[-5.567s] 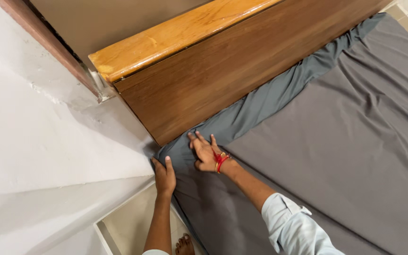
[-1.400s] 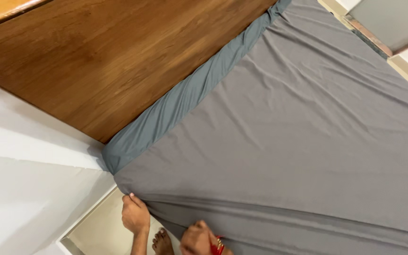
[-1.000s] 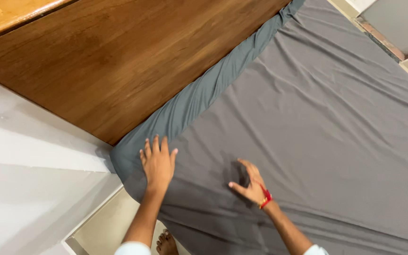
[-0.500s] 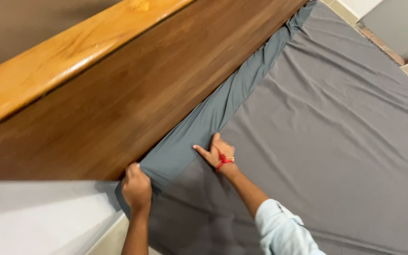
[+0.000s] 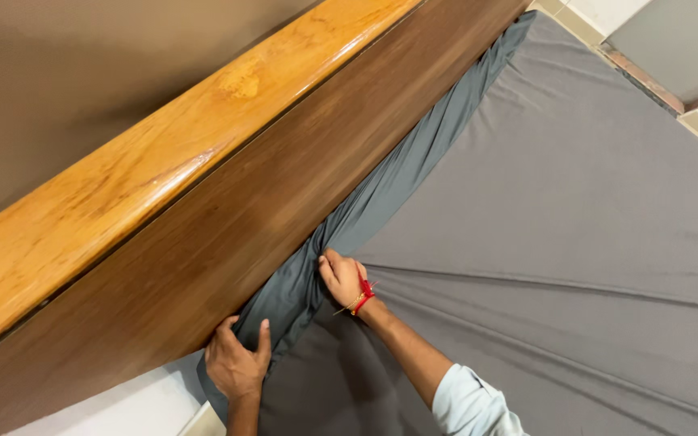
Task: The person makes a bed by pulling a gray fitted sheet over a mattress. They smooth the sheet across the surface and tuck the edges under the mattress at each corner and along the sides.
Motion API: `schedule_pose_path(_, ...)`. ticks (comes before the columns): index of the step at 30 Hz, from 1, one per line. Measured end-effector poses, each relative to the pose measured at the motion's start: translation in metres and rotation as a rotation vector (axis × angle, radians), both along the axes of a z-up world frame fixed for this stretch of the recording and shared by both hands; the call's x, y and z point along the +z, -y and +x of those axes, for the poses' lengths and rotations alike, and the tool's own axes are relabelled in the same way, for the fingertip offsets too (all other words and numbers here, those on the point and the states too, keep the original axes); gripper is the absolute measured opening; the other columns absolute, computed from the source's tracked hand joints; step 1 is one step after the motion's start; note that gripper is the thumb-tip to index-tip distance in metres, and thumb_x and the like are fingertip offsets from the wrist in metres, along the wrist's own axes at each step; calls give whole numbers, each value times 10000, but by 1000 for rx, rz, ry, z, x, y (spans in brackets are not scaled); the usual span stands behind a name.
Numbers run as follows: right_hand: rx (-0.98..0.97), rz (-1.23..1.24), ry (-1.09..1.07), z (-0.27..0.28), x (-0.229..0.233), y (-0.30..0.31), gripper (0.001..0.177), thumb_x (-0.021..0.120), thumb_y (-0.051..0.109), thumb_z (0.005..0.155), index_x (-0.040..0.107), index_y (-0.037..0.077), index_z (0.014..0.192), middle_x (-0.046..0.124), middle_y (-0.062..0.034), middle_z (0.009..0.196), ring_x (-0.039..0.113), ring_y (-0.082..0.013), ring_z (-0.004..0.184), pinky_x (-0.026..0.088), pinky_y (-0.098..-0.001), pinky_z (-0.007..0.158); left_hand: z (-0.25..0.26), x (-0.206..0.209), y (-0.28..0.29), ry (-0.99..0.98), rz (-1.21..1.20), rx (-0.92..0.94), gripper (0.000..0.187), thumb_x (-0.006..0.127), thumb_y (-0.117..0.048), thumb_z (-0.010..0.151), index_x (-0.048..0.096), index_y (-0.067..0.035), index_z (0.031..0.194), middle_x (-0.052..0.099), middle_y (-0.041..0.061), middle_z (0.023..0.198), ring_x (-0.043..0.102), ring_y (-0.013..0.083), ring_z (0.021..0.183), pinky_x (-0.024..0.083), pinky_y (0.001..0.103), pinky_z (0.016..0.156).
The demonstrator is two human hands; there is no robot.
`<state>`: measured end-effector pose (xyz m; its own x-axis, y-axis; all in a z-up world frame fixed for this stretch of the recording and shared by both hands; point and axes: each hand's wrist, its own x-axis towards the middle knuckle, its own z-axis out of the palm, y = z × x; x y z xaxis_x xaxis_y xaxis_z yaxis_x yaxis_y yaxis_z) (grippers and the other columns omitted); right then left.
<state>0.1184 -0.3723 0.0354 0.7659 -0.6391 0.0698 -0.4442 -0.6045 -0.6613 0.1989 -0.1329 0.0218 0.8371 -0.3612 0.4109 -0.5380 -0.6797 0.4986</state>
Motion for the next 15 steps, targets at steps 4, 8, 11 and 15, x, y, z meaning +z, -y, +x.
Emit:
schedule_pose_path(4, 134, -142, -127, 10, 8, 3, 240, 540, 297, 1004, 577, 68, 942, 663, -215, 735, 647, -447, 747, 476, -553, 665, 2, -2, 9, 106, 27, -10, 279, 697, -328, 923, 700, -72, 1033, 754, 87, 1003, 713, 291, 933, 549, 434, 866)
schedule_pose_path(8, 146, -212, -171, 15, 6, -4, 246, 539, 310, 1002, 562, 67, 975, 701, -173, 856, 664, -421, 800, 498, -539, 698, 3, -10, 7, 39, 74, 68, 160, 677, -243, 987, 694, -86, 957, 747, 79, 927, 706, 292, 869, 553, 422, 825)
schedule_pose_path(11, 181, -291, -170, 9, 18, -11, 328, 554, 360, 997, 570, 51, 1108, 679, -152, 996, 648, -379, 925, 488, -521, 788, -2, -13, 9, 24, 24, 145, 136, 674, -194, 1009, 680, -67, 960, 732, 93, 904, 697, 301, 855, 547, 431, 821)
schedule_pose_path(15, 248, -388, -243, -17, 51, -25, 700, 649, 568, 856, 568, 67, 1339, 582, -146, 1078, 547, -337, 1001, 440, -495, 798, -5, -14, 2, 17, -67, 203, 103, 674, -131, 1002, 669, -47, 942, 725, 93, 880, 696, 290, 846, 534, 460, 879)
